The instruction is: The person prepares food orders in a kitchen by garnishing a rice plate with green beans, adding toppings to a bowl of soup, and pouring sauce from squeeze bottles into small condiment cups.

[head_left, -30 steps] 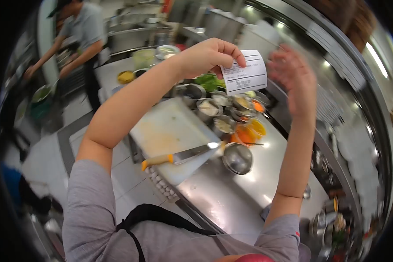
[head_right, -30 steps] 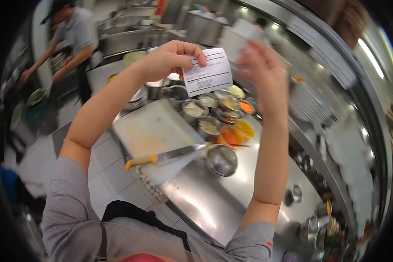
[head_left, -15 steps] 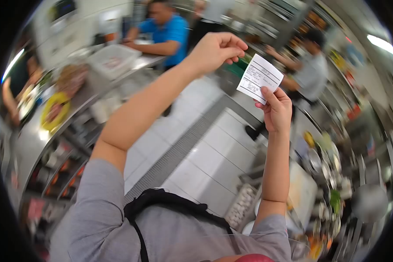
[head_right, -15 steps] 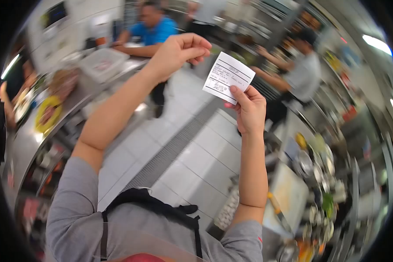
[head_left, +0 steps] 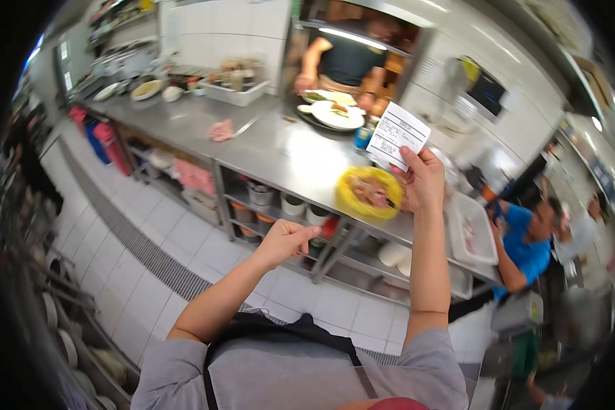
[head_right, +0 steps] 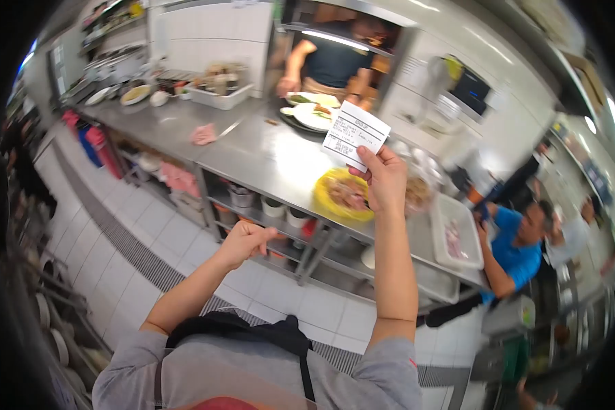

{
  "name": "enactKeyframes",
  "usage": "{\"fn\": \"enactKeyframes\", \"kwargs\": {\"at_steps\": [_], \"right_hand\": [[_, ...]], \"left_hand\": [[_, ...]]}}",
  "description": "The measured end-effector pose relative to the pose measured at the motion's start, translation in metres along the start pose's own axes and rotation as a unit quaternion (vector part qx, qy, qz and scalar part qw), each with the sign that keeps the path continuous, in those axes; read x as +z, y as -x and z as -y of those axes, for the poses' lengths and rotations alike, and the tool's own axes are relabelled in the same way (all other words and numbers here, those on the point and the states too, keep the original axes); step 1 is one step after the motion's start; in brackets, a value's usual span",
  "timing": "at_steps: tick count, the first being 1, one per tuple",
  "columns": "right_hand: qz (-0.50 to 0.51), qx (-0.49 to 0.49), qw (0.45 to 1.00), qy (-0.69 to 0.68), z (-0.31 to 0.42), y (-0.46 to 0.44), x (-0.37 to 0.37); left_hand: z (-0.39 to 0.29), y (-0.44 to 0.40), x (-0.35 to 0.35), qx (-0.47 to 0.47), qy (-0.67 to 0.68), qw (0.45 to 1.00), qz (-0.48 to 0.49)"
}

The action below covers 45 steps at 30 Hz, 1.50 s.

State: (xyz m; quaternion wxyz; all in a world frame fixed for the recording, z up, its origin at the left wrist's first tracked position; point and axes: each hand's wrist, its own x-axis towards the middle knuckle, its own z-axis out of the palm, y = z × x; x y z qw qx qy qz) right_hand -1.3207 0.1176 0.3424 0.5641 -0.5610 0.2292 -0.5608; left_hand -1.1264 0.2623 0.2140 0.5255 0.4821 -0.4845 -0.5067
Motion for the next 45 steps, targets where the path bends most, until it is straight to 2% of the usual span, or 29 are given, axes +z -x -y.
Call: {"fn": "enactKeyframes", "kwargs": {"at_steps": [1,4,6,8,10,12,14,16,18,20,22,23,24,26,27,28,29,31,33,35,37,39,40,42,43,45], "right_hand": [[0.033,0.003,0.999,0.005,-0.016,-0.02,0.02],[0.078,0.037,0.996,-0.015,-0.069,-0.076,0.071],[0.129,0.047,0.991,-0.001,-0.103,-0.109,0.094],[0.2,0.059,0.978,-0.002,-0.141,-0.138,0.12],[0.275,0.045,0.959,0.044,-0.176,-0.161,0.15],[0.329,0.076,0.941,0.026,-0.212,-0.188,0.188],[0.38,0.088,0.919,0.062,-0.241,-0.215,0.229],[0.42,0.095,0.901,0.05,-0.259,-0.242,0.274],[0.443,0.096,0.891,0.017,-0.284,-0.27,0.311],[0.423,0.101,0.9,0.004,-0.31,-0.296,0.341],[0.395,0.1,0.913,-0.007,-0.345,-0.326,0.364],[0.365,0.042,0.926,0.087,-0.376,-0.336,0.366],[0.329,-0.016,0.927,0.181,-0.406,-0.344,0.367],[0.233,-0.051,0.908,0.344,-0.465,-0.337,0.352],[0.156,-0.158,0.869,0.443,-0.507,-0.322,0.335],[0.117,-0.066,0.852,0.506,-0.518,-0.297,0.333],[0.072,-0.042,0.785,0.614,-0.548,-0.272,0.331],[0.074,-0.016,0.689,0.72,-0.546,-0.239,0.358],[0.066,0.02,0.696,0.714,-0.551,-0.244,0.362],[0.053,0.062,0.704,0.706,-0.555,-0.243,0.363],[0.049,0.041,0.708,0.703,-0.555,-0.245,0.361],[0.042,0.055,0.71,0.701,-0.549,-0.249,0.365],[0.044,0.058,0.718,0.693,-0.546,-0.25,0.366],[0.037,0.068,0.715,0.694,-0.545,-0.249,0.366],[0.042,0.067,0.717,0.693,-0.545,-0.251,0.366],[0.042,0.075,0.71,0.699,-0.546,-0.25,0.365]], "left_hand": [[0.001,-0.004,-0.022,0.039,0.021,0.998,-0.04],[-0.003,-0.034,-0.081,0.041,0.059,0.99,-0.119],[-0.01,-0.057,-0.114,0.052,0.084,0.988,-0.116],[-0.015,-0.09,-0.141,0.2,-0.004,0.956,-0.215],[-0.024,-0.123,-0.176,0.212,0.006,0.955,-0.207],[-0.032,-0.158,-0.207,0.264,0.043,0.927,-0.262],[-0.033,-0.183,-0.259,0.259,0.052,0.932,-0.248],[-0.038,-0.198,-0.3,0.286,0.059,0.88,-0.374],[-0.041,-0.212,-0.355,0.318,0.071,0.863,-0.386],[-0.035,-0.239,-0.42,0.348,0.021,0.82,-0.455],[-0.055,-0.271,-0.482,0.324,-0.026,0.831,-0.452],[-0.067,-0.292,-0.513,0.296,-0.072,0.839,-0.45],[-0.083,-0.32,-0.542,0.317,-0.065,0.838,-0.439],[-0.115,-0.388,-0.604,0.362,-0.092,0.838,-0.399],[-0.131,-0.422,-0.631,0.329,-0.122,0.854,-0.385],[-0.137,-0.465,-0.657,0.355,-0.106,0.854,-0.366],[-0.155,-0.514,-0.684,0.393,-0.089,0.847,-0.347],[-0.187,-0.574,-0.719,0.362,-0.216,0.838,-0.347],[-0.214,-0.643,-0.748,0.373,-0.191,0.843,-0.336],[-0.238,-0.704,-0.767,0.467,-0.219,0.787,-0.34],[-0.267,-0.751,-0.772,0.54,-0.205,0.736,-0.354],[-0.301,-0.755,-0.766,0.525,-0.223,0.732,-0.372],[-0.305,-0.778,-0.772,0.523,-0.216,0.74,-0.363],[-0.312,-0.825,-0.797,0.392,-0.296,0.766,-0.415],[-0.311,-0.835,-0.801,0.394,-0.294,0.77,-0.406],[-0.314,-0.837,-0.801,0.358,-0.2,0.849,-0.333]]}}
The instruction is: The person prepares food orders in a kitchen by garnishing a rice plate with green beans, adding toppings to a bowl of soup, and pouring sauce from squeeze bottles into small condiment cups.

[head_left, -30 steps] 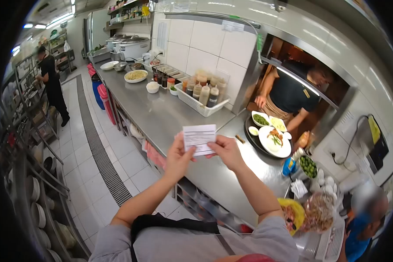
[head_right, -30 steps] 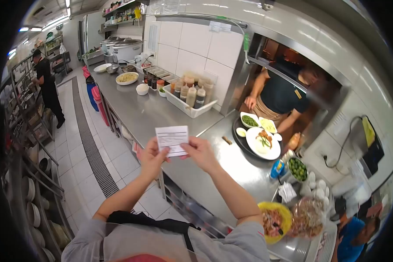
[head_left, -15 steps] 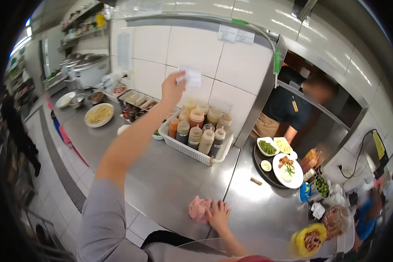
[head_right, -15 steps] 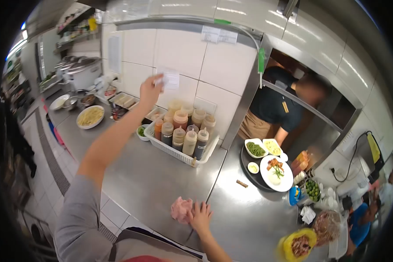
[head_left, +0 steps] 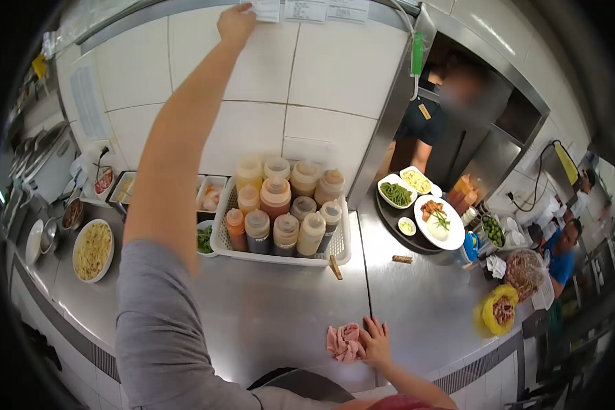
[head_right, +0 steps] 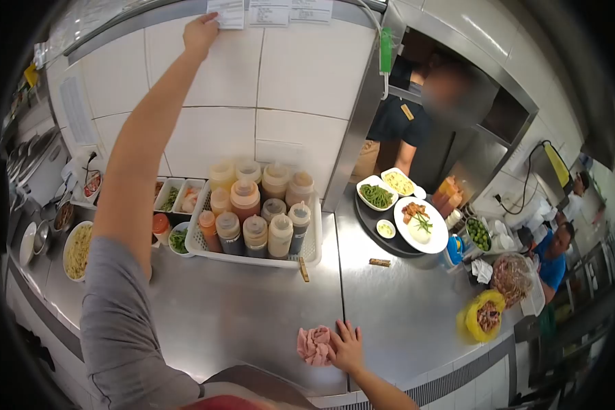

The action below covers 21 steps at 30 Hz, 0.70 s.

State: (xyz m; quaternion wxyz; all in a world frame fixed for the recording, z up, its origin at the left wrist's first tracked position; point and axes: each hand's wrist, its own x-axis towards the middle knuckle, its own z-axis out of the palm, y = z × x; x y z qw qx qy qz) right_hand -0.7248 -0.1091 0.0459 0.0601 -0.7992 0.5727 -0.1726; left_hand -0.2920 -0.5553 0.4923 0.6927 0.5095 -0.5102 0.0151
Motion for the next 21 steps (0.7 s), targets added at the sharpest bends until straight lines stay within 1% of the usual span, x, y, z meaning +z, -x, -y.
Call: {"fn": "enactKeyframes", "kwargs": {"at_steps": [1,3,5,6,7,8,9,10,11,12,13,14,15,16,17,18,19,20,21], "right_hand": [[0.005,-0.004,1.0,0.01,0.001,0.0,0.0],[0.02,-0.001,1.0,0.022,0.005,-0.003,-0.006],[0.031,0.013,0.999,0.032,0.008,-0.005,-0.011],[0.036,0.002,0.999,0.03,0.007,-0.004,-0.011],[0.038,-0.008,0.999,0.027,0.004,-0.003,-0.01],[0.041,-0.009,0.998,0.037,0.0,-0.002,-0.006],[0.045,-0.001,0.998,0.047,-0.004,0.0,-0.002],[0.034,0.024,0.999,0.02,0.002,0.019,-0.008],[0.021,0.003,1.0,-0.006,-0.003,0.002,-0.009],[0.028,0.0,1.0,0.004,-0.007,0.006,-0.003],[0.01,0.003,1.0,-0.007,-0.013,0.008,0.009],[0.021,0.018,0.999,-0.025,-0.013,0.011,0.009],[-0.001,0.024,0.998,-0.054,-0.01,0.012,0.006],[-0.034,0.013,0.997,-0.06,-0.01,0.013,0.009],[-0.075,0.022,0.994,-0.078,-0.01,0.016,0.012],[-0.112,0.021,0.989,-0.09,-0.012,0.021,0.015],[-0.168,0.064,0.98,-0.081,-0.009,0.026,0.019],[-0.222,0.1,0.967,-0.072,-0.003,0.035,0.023],[-0.231,0.113,0.964,-0.062,0.004,0.055,0.023]], "left_hand": [[-0.002,-0.004,0.0,-0.002,0.004,1.0,0.008],[-0.007,-0.014,0.003,0.095,-0.042,0.994,-0.02],[0.015,-0.053,0.019,0.149,-0.069,0.986,-0.029],[0.006,-0.045,0.015,0.115,-0.03,0.992,-0.036],[-0.002,-0.033,0.005,0.061,0.036,0.997,-0.002],[0.018,-0.053,0.008,0.163,0.0,0.984,-0.072],[0.078,-0.081,0.006,0.179,-0.199,0.963,-0.019],[0.139,-0.111,0.013,0.217,-0.38,0.899,0.025],[0.161,-0.111,0.017,0.229,-0.366,0.902,-0.015],[0.164,-0.088,0.027,0.236,-0.29,0.924,-0.077],[0.158,-0.062,0.043,0.246,-0.206,0.935,-0.149],[0.14,-0.024,0.057,0.252,-0.1,0.935,-0.23],[0.116,0.01,0.07,0.255,-0.021,0.924,-0.285],[0.089,0.046,0.077,0.25,0.035,0.918,-0.305],[0.044,0.086,0.083,0.265,0.086,0.927,-0.249],[-0.014,0.137,0.072,0.279,0.131,0.93,-0.201],[-0.072,0.188,0.066,0.27,0.157,0.93,-0.194],[-0.126,0.236,0.054,0.239,0.234,0.935,-0.12],[-0.158,0.271,0.055,0.21,0.305,0.928,-0.044]]}}
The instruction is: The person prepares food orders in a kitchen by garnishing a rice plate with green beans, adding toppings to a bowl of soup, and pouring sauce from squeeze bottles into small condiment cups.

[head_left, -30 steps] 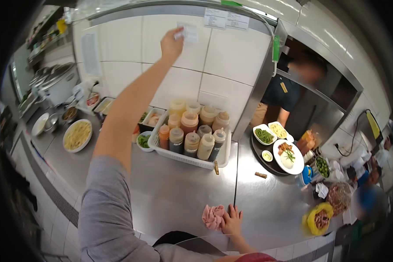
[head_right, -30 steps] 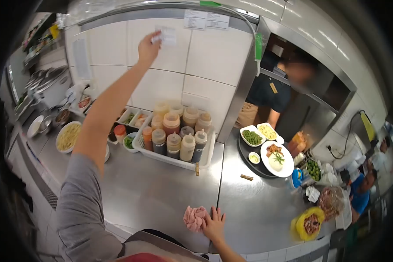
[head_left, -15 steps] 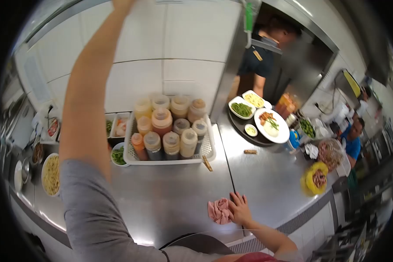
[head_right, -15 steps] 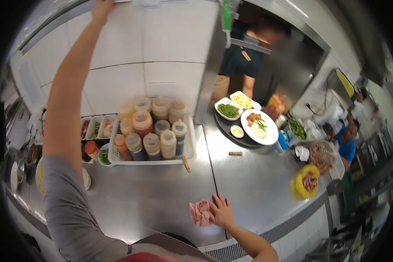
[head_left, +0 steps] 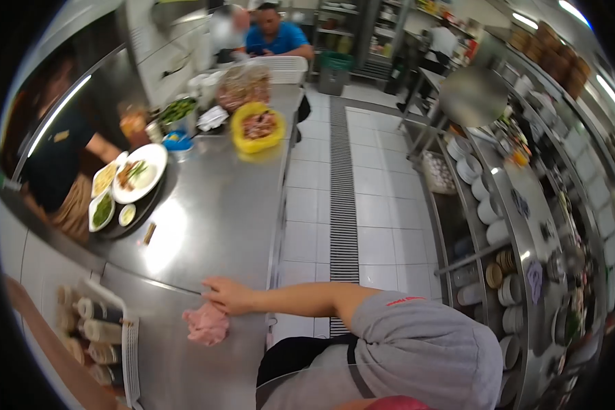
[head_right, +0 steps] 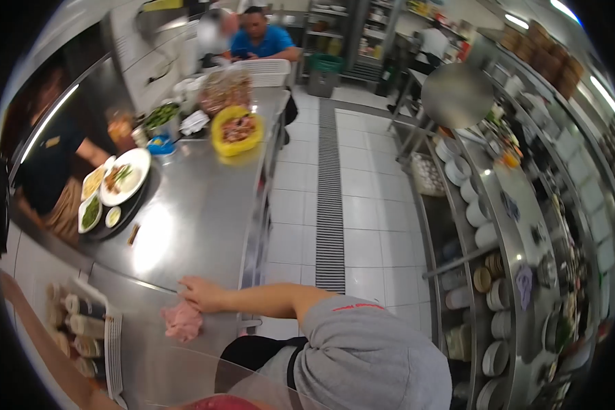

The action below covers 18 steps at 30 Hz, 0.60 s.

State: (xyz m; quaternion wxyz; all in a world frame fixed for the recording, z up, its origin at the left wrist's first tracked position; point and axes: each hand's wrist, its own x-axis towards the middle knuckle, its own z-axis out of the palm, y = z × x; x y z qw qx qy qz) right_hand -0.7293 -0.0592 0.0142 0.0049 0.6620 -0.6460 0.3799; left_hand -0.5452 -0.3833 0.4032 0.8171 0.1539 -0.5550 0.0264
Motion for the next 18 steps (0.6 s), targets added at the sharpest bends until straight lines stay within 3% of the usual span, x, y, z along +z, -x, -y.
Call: {"fn": "enactKeyframes", "kwargs": {"at_steps": [1,3,4,6,7,8,9,10,11,13,14,16,18], "right_hand": [[-0.019,0.002,1.0,0.0,0.004,0.022,-0.011],[-0.043,-0.025,0.999,0.011,-0.004,0.072,-0.061],[-0.05,-0.052,0.997,0.022,-0.009,0.102,-0.091],[0.036,0.024,0.997,0.064,-0.052,0.181,-0.14],[0.102,0.15,0.981,0.071,-0.067,0.218,-0.174],[0.166,0.274,0.944,0.074,-0.083,0.253,-0.209],[0.047,0.32,0.943,0.075,-0.108,0.298,-0.23],[-0.07,0.362,0.927,0.074,-0.13,0.339,-0.249],[-0.063,0.37,0.924,0.071,-0.137,0.365,-0.276],[-0.166,0.559,0.808,0.084,-0.154,0.391,-0.353],[-0.165,0.56,0.808,0.08,-0.169,0.404,-0.376],[-0.267,0.438,0.85,0.124,-0.213,0.416,-0.425],[-0.242,0.439,0.861,0.084,-0.255,0.416,-0.482]], "left_hand": [[0.012,0.022,0.018,-0.002,0.016,1.0,0.004],[0.05,0.08,0.058,-0.062,0.032,0.967,0.246],[-0.064,0.109,0.075,-0.06,0.066,0.973,0.212],[-0.236,0.157,0.108,0.074,0.248,0.95,0.172],[-0.28,0.189,0.122,0.155,0.282,0.929,0.183],[-0.307,0.227,0.123,0.199,0.168,0.941,0.216],[-0.291,0.305,0.123,0.18,-0.055,0.939,0.288],[-0.356,0.331,0.135,0.192,0.206,0.92,0.271],[-0.417,0.339,0.154,0.353,0.306,0.852,0.236],[-0.494,0.39,0.184,0.289,0.354,0.806,0.376],[-0.521,0.417,0.199,0.186,0.328,0.786,0.49],[-0.557,0.469,0.23,0.006,0.239,0.715,0.657],[-0.562,0.524,0.246,-0.083,0.016,0.519,0.851]]}}
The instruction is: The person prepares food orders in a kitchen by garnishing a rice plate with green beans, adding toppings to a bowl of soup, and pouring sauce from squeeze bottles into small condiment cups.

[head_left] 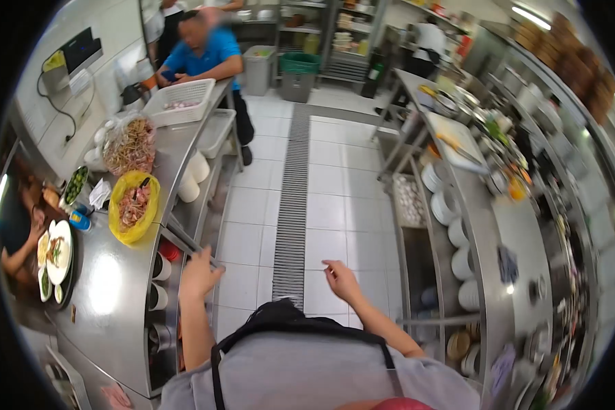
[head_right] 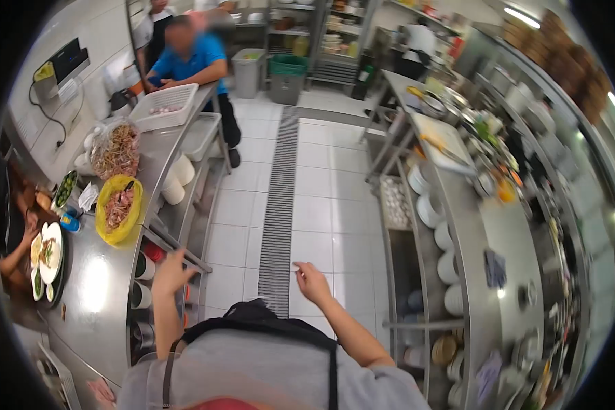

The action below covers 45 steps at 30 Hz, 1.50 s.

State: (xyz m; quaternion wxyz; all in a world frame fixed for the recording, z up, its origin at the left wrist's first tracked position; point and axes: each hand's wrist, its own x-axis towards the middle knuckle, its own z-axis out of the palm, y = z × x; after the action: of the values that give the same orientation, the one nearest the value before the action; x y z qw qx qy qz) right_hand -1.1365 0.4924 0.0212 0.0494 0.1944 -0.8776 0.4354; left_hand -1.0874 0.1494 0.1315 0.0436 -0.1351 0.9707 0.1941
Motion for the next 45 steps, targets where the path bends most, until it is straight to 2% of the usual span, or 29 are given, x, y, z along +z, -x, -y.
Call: {"fn": "enactKeyframes", "kwargs": {"at_steps": [1,3,4,7,8,10,12,14,16,18,19,20,21,22,24,25,26,28,29,31,32,33,36,38,40,42,45], "right_hand": [[-0.024,-0.016,0.999,-0.015,-0.015,-0.033,-0.012],[-0.064,-0.023,0.997,-0.036,-0.054,-0.097,-0.029],[-0.082,-0.016,0.996,-0.04,-0.075,-0.131,-0.036],[-0.098,0.046,0.993,-0.043,-0.131,-0.217,-0.063],[-0.101,0.042,0.994,-0.03,-0.152,-0.243,-0.069],[-0.125,0.07,0.99,-0.016,-0.193,-0.266,-0.08],[-0.103,0.081,0.99,0.053,-0.229,-0.297,-0.104],[-0.138,0.116,0.981,0.07,-0.256,-0.318,-0.136],[-0.218,0.183,0.954,0.092,-0.288,-0.331,-0.166],[-0.215,0.381,0.897,0.066,-0.294,-0.348,-0.219],[-0.282,0.376,0.881,0.049,-0.308,-0.353,-0.243],[-0.347,0.368,0.862,0.033,-0.322,-0.359,-0.265],[-0.395,0.324,0.86,-0.007,-0.326,-0.374,-0.295],[-0.437,0.278,0.854,-0.047,-0.325,-0.39,-0.33],[-0.484,0.219,0.845,-0.063,-0.333,-0.431,-0.402],[-0.483,0.207,0.85,-0.028,-0.334,-0.456,-0.438],[-0.485,0.183,0.855,0.008,-0.348,-0.487,-0.475],[-0.492,0.158,0.856,-0.028,-0.401,-0.541,-0.54],[-0.491,0.144,0.857,-0.053,-0.421,-0.574,-0.568],[-0.48,0.143,0.858,-0.114,-0.467,-0.639,-0.629],[-0.468,0.159,0.856,-0.151,-0.495,-0.67,-0.657],[-0.468,0.167,0.846,-0.192,-0.522,-0.702,-0.683],[-0.473,0.193,0.801,-0.313,-0.594,-0.792,-0.756],[-0.505,0.206,0.797,-0.26,-0.641,-0.842,-0.798],[-0.536,0.225,0.778,-0.238,-0.683,-0.886,-0.832],[-0.569,0.284,0.741,-0.216,-0.735,-0.918,-0.858],[-0.578,0.382,0.694,-0.196,-0.82,-0.959,-0.897]], "left_hand": [[-0.005,-0.023,0.012,-0.024,-0.003,1.0,-0.004],[-0.018,-0.076,0.02,0.015,-0.015,0.99,0.138],[-0.028,-0.105,0.018,0.007,-0.024,0.99,0.137],[-0.071,-0.207,0.021,0.075,-0.054,0.992,0.087],[-0.093,-0.245,0.018,0.088,-0.067,0.989,0.102],[-0.148,-0.32,0.015,0.042,-0.085,0.992,0.079],[-0.194,-0.405,0.024,0.104,-0.113,0.984,0.093],[-0.265,-0.48,0.028,0.18,-0.118,0.971,0.099],[-0.349,-0.542,0.024,0.264,-0.136,0.946,0.132],[-0.425,-0.598,0.032,0.35,-0.106,0.918,0.157],[-0.462,-0.624,0.039,0.365,-0.107,0.911,0.159],[-0.498,-0.648,0.049,0.426,-0.082,0.886,0.167],[-0.532,-0.673,0.058,0.483,-0.057,0.856,0.174],[-0.566,-0.698,0.068,0.49,-0.056,0.852,0.176],[-0.635,-0.745,0.085,0.582,0.004,0.803,0.13],[-0.665,-0.767,0.09,0.597,0.032,0.796,0.096],[-0.696,-0.794,0.097,0.602,0.034,0.792,0.089],[-0.749,-0.849,0.104,0.612,0.146,0.776,0.028],[-0.776,-0.876,0.1,0.594,0.161,0.787,0.036],[-0.829,-0.951,0.109,0.531,0.258,0.802,0.088],[-0.862,-0.985,0.107,0.501,0.343,0.78,0.155],[-0.899,-1.016,0.108,0.461,0.412,0.766,0.177],[-1.015,-1.088,0.107,0.409,0.422,0.791,0.173],[-1.098,-1.129,0.118,0.411,0.415,0.784,0.21],[-1.194,-1.174,0.151,0.426,0.426,0.755,0.258],[-1.295,-1.216,0.202,0.442,0.415,0.73,0.315],[-1.411,-1.251,0.29,0.409,0.368,0.747,0.374]]}}
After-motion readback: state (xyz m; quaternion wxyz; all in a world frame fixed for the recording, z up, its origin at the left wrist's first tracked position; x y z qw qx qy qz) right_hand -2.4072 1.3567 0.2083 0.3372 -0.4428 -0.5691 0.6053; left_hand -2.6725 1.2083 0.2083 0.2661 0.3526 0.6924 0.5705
